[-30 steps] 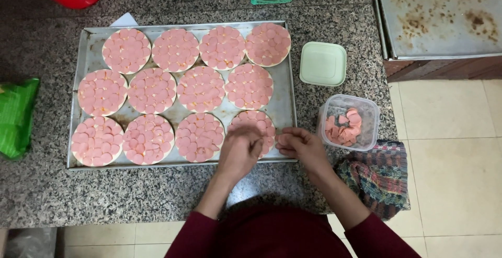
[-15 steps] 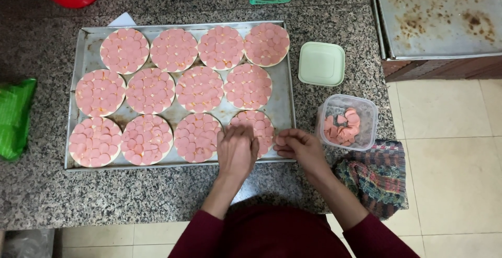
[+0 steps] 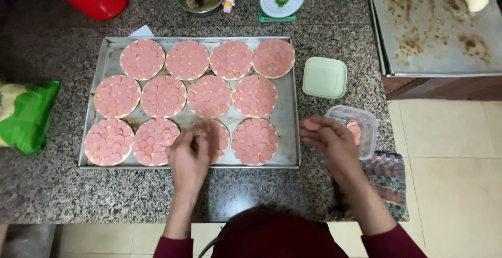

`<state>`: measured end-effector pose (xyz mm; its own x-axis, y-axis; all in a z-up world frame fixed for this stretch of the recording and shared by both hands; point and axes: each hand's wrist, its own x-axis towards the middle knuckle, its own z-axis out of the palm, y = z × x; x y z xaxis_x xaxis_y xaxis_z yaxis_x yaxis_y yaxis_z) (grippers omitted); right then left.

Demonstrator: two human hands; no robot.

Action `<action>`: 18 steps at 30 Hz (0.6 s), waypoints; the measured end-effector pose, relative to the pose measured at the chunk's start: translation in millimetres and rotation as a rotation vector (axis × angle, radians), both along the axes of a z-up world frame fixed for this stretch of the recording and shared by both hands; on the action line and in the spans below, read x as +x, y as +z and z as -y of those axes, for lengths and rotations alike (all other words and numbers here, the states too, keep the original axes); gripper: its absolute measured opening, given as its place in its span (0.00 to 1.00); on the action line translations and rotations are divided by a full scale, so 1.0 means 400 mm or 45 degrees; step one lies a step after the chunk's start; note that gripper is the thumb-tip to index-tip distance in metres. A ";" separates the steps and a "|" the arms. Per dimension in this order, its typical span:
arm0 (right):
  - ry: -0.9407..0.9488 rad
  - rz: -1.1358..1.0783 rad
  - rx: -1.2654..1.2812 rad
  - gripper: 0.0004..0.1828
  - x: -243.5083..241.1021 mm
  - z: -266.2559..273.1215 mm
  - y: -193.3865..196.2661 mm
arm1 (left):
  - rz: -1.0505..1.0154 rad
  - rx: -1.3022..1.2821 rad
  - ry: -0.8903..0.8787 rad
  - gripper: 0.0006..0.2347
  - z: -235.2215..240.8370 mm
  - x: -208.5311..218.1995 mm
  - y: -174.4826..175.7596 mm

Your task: The person places sliced ham onto small round dough bases arranged on a baking tray. They then squeeze a yellow sauce from a plastic bag over the ham and sprinkle corn kernels from a green colander onto each base.

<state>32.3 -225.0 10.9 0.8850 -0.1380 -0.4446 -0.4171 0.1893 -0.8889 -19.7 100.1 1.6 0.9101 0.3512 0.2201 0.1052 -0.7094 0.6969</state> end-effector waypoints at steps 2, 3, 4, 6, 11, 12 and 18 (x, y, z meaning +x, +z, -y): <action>-0.047 0.036 -0.060 0.22 0.001 0.055 0.009 | -0.038 0.016 0.013 0.06 -0.005 -0.012 -0.097; -0.096 0.079 -0.120 0.21 0.004 0.090 0.015 | -0.069 0.032 0.024 0.06 0.000 -0.011 -0.149; -0.107 0.083 -0.130 0.21 0.003 0.108 0.023 | -0.066 0.022 0.013 0.06 0.017 -0.012 -0.151; -0.226 0.206 -0.208 0.16 0.001 0.159 0.049 | -0.067 0.022 -0.014 0.04 0.070 -0.019 -0.152; -0.081 0.261 -0.465 0.14 -0.001 0.258 0.090 | -0.037 -0.006 -0.081 0.05 0.194 -0.027 -0.102; 0.074 0.192 -0.641 0.16 0.001 0.291 0.079 | -0.037 -0.018 -0.096 0.06 0.221 -0.030 -0.082; 0.163 0.256 -0.784 0.13 0.010 0.473 0.009 | 0.027 -0.138 -0.146 0.09 0.382 -0.066 -0.040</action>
<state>36.5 -414.0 14.6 0.9689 -0.2025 -0.1423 -0.2171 -0.4187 -0.8818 -46.1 -52.8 -14.3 0.9411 0.2680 0.2061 0.0123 -0.6363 0.7713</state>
